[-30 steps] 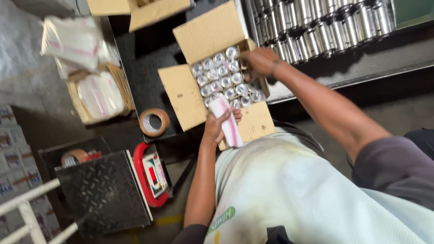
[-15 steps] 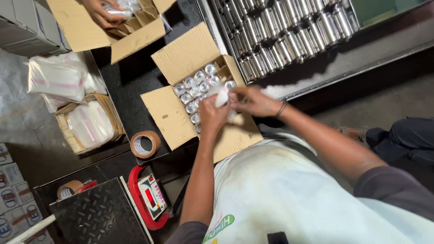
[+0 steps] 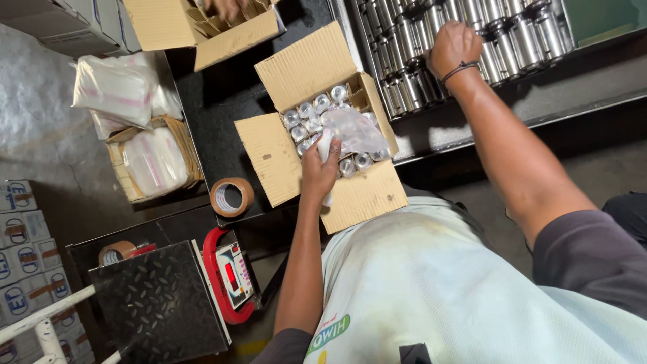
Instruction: The person packs cylindrical metal objects into plastic bags and places them into a cardboard box. They then seal the box with tape and move it to a nearby stack.
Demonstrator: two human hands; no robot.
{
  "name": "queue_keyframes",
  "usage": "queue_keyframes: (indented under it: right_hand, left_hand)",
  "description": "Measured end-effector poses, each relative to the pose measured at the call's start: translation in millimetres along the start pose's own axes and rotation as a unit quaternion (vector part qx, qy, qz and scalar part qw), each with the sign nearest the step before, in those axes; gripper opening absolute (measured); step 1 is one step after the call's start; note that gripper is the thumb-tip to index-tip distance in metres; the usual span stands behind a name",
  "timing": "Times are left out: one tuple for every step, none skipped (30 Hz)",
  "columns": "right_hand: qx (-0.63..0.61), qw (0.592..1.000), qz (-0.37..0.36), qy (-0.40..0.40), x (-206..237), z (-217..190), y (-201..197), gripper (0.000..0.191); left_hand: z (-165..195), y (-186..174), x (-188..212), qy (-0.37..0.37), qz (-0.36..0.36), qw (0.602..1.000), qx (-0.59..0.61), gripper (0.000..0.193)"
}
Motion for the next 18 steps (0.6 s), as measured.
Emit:
queue_keyframes:
  right_hand:
    - [0.036, 0.999, 0.015, -0.033, -1, -1, -2, 0.061]
    - [0.002, 0.998, -0.058, 0.015, 0, 5, 0, 0.058]
    - [-0.031, 0.989, -0.129, 0.064, 7, 9, 1, 0.057]
    - [-0.065, 0.972, -0.197, 0.115, 16, 15, 2, 0.056]
    - [-0.248, 0.917, -0.204, 0.235, 31, 19, 1, 0.048]
    - [-0.419, 0.818, -0.199, 0.339, 49, 20, 2, 0.04]
    - [-0.463, 0.795, -0.23, 0.317, 70, 12, 5, 0.025]
    - [-0.712, 0.542, -0.304, 0.326, 97, -14, 7, 0.035]
    - [-0.722, 0.479, -0.356, 0.349, 127, -26, 14, 0.039]
    - [-0.706, 0.484, -0.369, 0.363, 156, -33, 21, 0.037]
    - [-0.69, 0.49, -0.379, 0.375, 179, -43, 29, 0.036]
    - [-0.644, 0.608, -0.331, 0.326, 188, -46, 31, 0.038]
    - [-0.585, 0.713, -0.276, 0.272, 193, -49, 26, 0.04]
    - [-0.513, 0.803, -0.216, 0.214, 191, -52, 17, 0.042]
    - [-0.59, 0.715, -0.269, 0.26, 196, -63, 16, 0.044]
    - [-0.658, 0.615, -0.317, 0.298, 195, -73, 10, 0.046]
    - [-0.717, 0.5, -0.357, 0.329, 191, -83, 0, 0.047]
    - [-0.664, 0.688, -0.25, 0.151, 169, -80, -22, 0.037]
  left_hand:
    - [-1, 3, 0, 0.03, 0.005, 1.0, 0.004, 0.041]
    - [0, 6, 0, 0.056, 0.011, 0.998, 0.009, 0.042]
    - [-3, 9, -1, 0.047, 0.01, 0.999, 0.001, 0.042]
    - [-5, 11, -1, 0.039, 0.007, 0.999, -0.008, 0.042]
    - [-5, 13, -2, 0.035, 0.007, 0.999, -0.017, 0.042]
    - [1, 13, -2, 0.068, 0.024, 0.997, -0.016, 0.043]
    - [7, 13, -1, 0.098, 0.042, 0.994, -0.017, 0.044]
    - [13, 13, 0, 0.124, 0.06, 0.99, -0.02, 0.045]
    - [5, 18, 1, 0.038, 0.034, 0.999, -0.009, 0.042]
    - [-2, 22, 4, -0.047, 0.004, 0.999, 0.003, 0.041]
    - [-9, 27, 10, -0.128, -0.027, 0.991, 0.015, 0.04]
    - [6, 27, 12, -0.003, -0.031, 0.999, -0.018, 0.039]
    - [20, 27, 18, 0.122, -0.037, 0.991, -0.051, 0.041]
    - [33, 28, 27, 0.243, -0.044, 0.965, -0.084, 0.045]
    - [34, 26, 30, 0.256, -0.037, 0.959, -0.116, 0.042]
    - [34, 25, 33, 0.27, -0.027, 0.951, -0.148, 0.04]
    - [35, 25, 34, 0.285, -0.019, 0.941, -0.182, 0.037]
    - [38, 24, 36, 0.308, -0.004, 0.939, -0.153, 0.036]
Point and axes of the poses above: each hand's wrist, its own x-axis away from the middle knuckle, its own y-axis out of the palm, z = x × y, the point moved 6 cm from there along -x, towards the middle knuckle, and after that the axes turned 13 degrees about z, right-handed, at the moved point
